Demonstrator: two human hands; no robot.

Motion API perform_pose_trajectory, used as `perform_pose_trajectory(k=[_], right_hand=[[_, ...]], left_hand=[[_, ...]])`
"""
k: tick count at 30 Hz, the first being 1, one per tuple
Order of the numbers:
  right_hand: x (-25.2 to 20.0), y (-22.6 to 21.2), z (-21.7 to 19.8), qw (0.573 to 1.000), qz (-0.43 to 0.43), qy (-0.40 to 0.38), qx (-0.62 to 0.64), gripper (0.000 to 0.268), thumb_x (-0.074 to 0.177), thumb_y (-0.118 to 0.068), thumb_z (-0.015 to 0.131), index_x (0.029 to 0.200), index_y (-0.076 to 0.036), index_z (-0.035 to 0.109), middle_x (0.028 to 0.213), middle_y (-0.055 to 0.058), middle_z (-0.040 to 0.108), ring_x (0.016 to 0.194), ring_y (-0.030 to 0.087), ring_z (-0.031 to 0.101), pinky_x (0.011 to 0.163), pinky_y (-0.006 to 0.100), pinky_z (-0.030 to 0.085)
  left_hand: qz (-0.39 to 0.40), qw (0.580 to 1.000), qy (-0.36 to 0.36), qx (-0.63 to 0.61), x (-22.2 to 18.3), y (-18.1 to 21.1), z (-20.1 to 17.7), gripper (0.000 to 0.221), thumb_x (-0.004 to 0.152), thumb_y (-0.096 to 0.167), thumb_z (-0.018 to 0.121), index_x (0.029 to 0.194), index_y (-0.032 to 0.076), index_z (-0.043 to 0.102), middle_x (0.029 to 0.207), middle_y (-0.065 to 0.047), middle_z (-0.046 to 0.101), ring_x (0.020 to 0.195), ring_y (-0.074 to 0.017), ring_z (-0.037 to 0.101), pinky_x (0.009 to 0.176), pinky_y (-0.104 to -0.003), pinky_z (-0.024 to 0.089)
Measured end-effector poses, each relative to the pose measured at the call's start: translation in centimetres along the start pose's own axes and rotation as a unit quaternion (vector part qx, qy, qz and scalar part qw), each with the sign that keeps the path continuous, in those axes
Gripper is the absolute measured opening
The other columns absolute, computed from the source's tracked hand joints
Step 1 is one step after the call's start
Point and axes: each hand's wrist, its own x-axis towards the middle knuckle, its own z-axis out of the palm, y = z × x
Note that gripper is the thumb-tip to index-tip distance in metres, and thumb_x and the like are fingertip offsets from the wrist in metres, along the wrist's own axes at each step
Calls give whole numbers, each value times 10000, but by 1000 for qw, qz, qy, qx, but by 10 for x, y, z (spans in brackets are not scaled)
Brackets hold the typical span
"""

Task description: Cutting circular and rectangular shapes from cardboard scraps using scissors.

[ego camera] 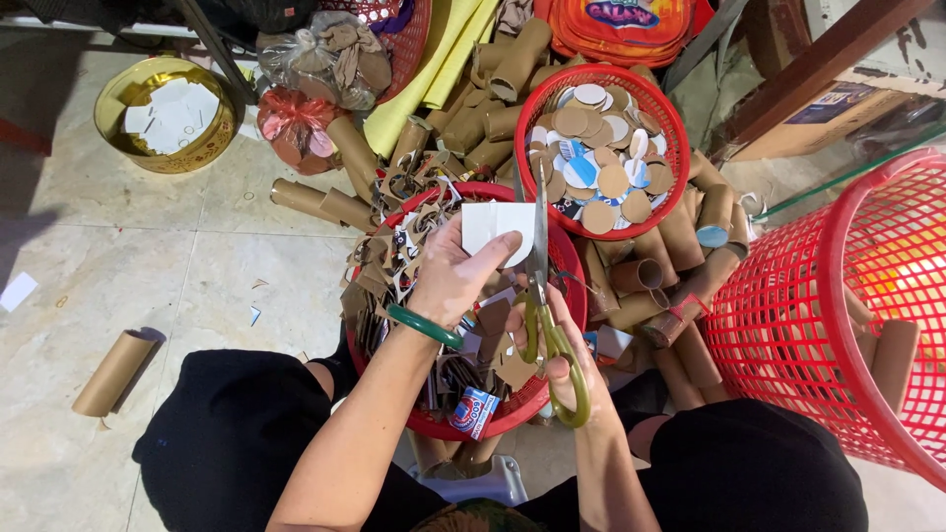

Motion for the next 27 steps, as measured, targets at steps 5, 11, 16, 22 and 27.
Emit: perform_pose_trajectory(k=[5, 11, 16, 22, 27], right_hand=[[5, -20, 11, 1000, -6, -4, 12, 1318, 622, -850, 745, 1548, 10, 373, 989, 33, 529, 851, 115, 467, 741, 268, 383], [3, -24, 1, 1000, 12, -14, 6, 1285, 613, -836, 767, 1501, 40, 454, 924, 11, 527, 770, 86, 453, 654, 228, 366], [3, -25, 1, 1000, 25, -9, 8, 1309, 581, -833, 783, 1518, -5, 395, 1093, 35, 595, 963, 118, 548, 844, 249, 439], [3, -30, 6, 999, 4, -26, 32, 1329, 594, -865, 761, 1514, 15, 378, 1110, 51, 559, 987, 138, 499, 876, 288, 406], [5, -32, -2, 998, 6, -57, -8, 1324, 617, -897, 723, 1490, 61, 451, 956, 26, 517, 808, 101, 425, 705, 256, 339]], left_hand=[[-26, 999, 3, 32, -3, 13, 0, 257, 902, 154, 773, 1124, 40, 717, 975, -38, 765, 812, -90, 701, 672, -236, 566], [-27, 998, -23, 56, -4, 35, -4, 273, 862, 170, 772, 1096, 41, 716, 965, -33, 771, 839, -101, 727, 722, -272, 605], [44, 983, -96, 152, 1, 29, -14, 259, 853, 146, 767, 1072, 15, 728, 973, -43, 782, 882, -110, 745, 814, -274, 607], [19, 983, -105, 149, 2, 31, -15, 285, 833, 188, 775, 1049, 5, 742, 949, -44, 779, 863, -110, 731, 795, -264, 592], [-15, 974, -105, 201, 4, 42, -21, 259, 820, 181, 781, 1022, 20, 772, 913, -26, 789, 825, -89, 731, 762, -256, 586]])
